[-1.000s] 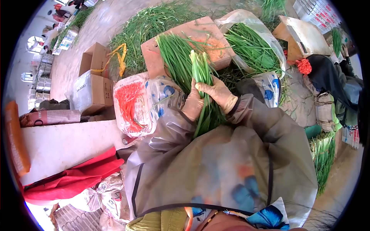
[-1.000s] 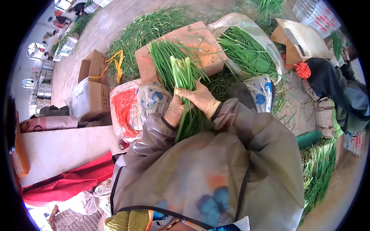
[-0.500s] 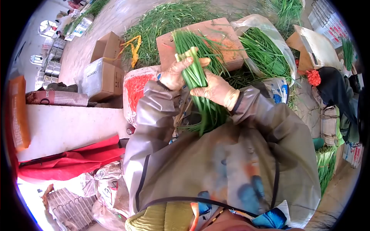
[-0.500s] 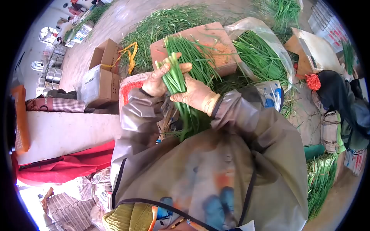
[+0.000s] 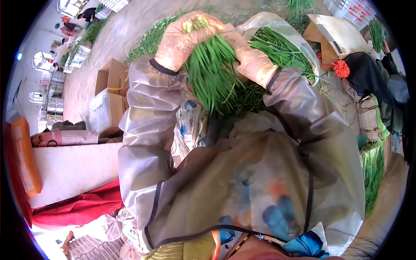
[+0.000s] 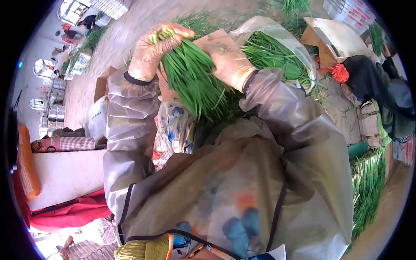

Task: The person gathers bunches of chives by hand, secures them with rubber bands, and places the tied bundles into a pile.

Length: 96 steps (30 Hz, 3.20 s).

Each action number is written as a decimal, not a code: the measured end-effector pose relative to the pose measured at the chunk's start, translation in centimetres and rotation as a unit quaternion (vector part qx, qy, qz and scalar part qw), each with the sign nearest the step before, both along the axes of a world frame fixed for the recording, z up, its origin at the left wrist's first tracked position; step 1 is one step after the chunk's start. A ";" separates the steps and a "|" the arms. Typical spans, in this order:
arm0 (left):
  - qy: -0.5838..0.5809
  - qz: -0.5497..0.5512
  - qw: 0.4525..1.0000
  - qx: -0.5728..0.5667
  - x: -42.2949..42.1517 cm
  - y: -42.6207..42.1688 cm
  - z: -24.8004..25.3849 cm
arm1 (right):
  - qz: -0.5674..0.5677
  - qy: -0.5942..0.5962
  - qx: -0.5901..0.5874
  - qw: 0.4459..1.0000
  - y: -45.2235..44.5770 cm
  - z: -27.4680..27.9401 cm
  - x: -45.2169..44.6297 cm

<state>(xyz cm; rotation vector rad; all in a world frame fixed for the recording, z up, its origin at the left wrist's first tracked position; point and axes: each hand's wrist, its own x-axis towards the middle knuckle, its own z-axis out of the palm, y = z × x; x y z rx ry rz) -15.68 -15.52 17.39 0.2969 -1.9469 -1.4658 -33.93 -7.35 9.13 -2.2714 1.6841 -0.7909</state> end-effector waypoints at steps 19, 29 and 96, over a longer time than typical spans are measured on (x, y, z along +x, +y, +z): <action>0.118 0.102 0.966 0.205 1.3 -2.7 -1.8 | 0.090 0.053 -0.055 0.993 2.9 -9.0 0.5; 0.147 0.213 0.962 0.093 2.7 -2.5 -2.8 | 0.007 -0.225 0.231 0.946 4.0 -1.5 -3.7; -0.501 0.328 0.801 -0.016 16.4 -17.5 -31.0 | -0.263 -0.016 0.224 0.938 -22.6 -23.8 14.3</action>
